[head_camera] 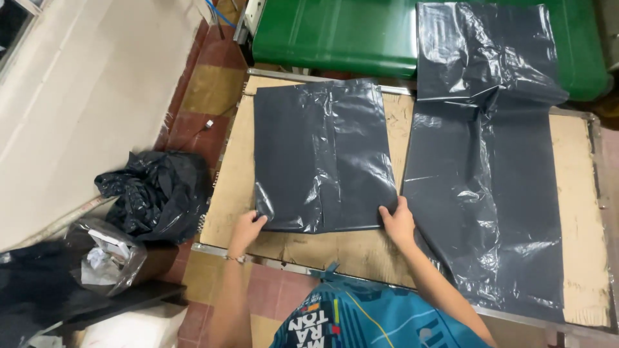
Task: Collect plastic bags from the conveyor belt, fold them, and place them into a crate.
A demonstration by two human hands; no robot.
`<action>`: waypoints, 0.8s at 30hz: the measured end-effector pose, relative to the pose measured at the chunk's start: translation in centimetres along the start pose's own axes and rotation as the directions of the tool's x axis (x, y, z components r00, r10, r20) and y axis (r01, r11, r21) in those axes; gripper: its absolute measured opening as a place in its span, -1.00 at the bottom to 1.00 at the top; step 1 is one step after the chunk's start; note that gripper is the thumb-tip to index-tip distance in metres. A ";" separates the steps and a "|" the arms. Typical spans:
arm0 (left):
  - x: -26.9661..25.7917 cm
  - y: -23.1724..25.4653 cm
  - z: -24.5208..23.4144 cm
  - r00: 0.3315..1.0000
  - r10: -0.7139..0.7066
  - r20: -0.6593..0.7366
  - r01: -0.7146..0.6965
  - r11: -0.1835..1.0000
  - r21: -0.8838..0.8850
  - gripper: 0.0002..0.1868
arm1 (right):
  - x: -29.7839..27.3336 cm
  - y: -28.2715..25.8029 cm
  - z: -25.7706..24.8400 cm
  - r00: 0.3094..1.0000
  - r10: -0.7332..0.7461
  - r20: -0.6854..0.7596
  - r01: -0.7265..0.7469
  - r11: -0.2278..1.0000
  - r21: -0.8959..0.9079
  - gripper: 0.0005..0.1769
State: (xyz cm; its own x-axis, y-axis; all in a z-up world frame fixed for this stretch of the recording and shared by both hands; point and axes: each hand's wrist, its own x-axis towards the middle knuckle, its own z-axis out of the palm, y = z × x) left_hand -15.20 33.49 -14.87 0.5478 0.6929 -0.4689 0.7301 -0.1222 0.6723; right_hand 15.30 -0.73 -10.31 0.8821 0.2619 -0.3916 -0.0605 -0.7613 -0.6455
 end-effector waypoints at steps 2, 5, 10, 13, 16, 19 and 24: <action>-3.9 3.8 -0.2 0.954 0.144 -0.264 -0.112 0.985 0.135 -0.51 | -0.7 -1.3 -0.3 1.000 -0.020 -0.023 0.017 0.995 -0.102 -0.52; -3.5 1.2 1.7 0.819 0.325 -0.473 -0.208 0.936 0.283 -0.69 | 0.8 -0.8 0.3 0.969 -0.239 -0.056 0.222 0.950 -0.219 -0.67; -6.4 0.0 3.3 0.875 0.155 -0.459 -0.091 0.983 0.158 -0.64 | 2.2 2.9 1.6 0.980 -0.198 0.026 0.198 0.955 -0.222 -0.55; -8.0 -0.8 3.3 0.881 0.060 -0.469 0.054 0.972 0.227 -0.64 | -0.6 1.8 -0.5 0.975 -0.190 0.118 0.204 0.972 -0.119 -0.49; -8.0 1.3 3.4 0.838 0.075 -0.541 0.188 0.891 0.414 -0.56 | 1.7 4.3 -1.2 0.970 -0.202 0.138 0.214 0.973 -0.085 -0.48; -5.4 5.6 4.9 0.750 0.334 -0.572 0.062 0.824 0.563 -0.43 | 4.6 1.6 -3.0 0.957 -0.282 0.072 0.291 0.925 -0.246 -0.50; -1.1 16.9 8.8 0.548 0.797 -0.254 -0.506 0.558 0.658 -0.34 | 13.3 -10.1 -2.0 0.777 -0.629 0.033 0.553 0.656 -0.514 -0.49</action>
State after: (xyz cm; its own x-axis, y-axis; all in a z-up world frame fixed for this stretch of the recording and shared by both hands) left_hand 0.08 24.43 -8.05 0.7785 0.4629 0.4238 0.3989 -0.8863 0.2352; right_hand 28.58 9.31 -7.70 0.7080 0.7016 0.0804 0.6880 -0.6597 -0.3024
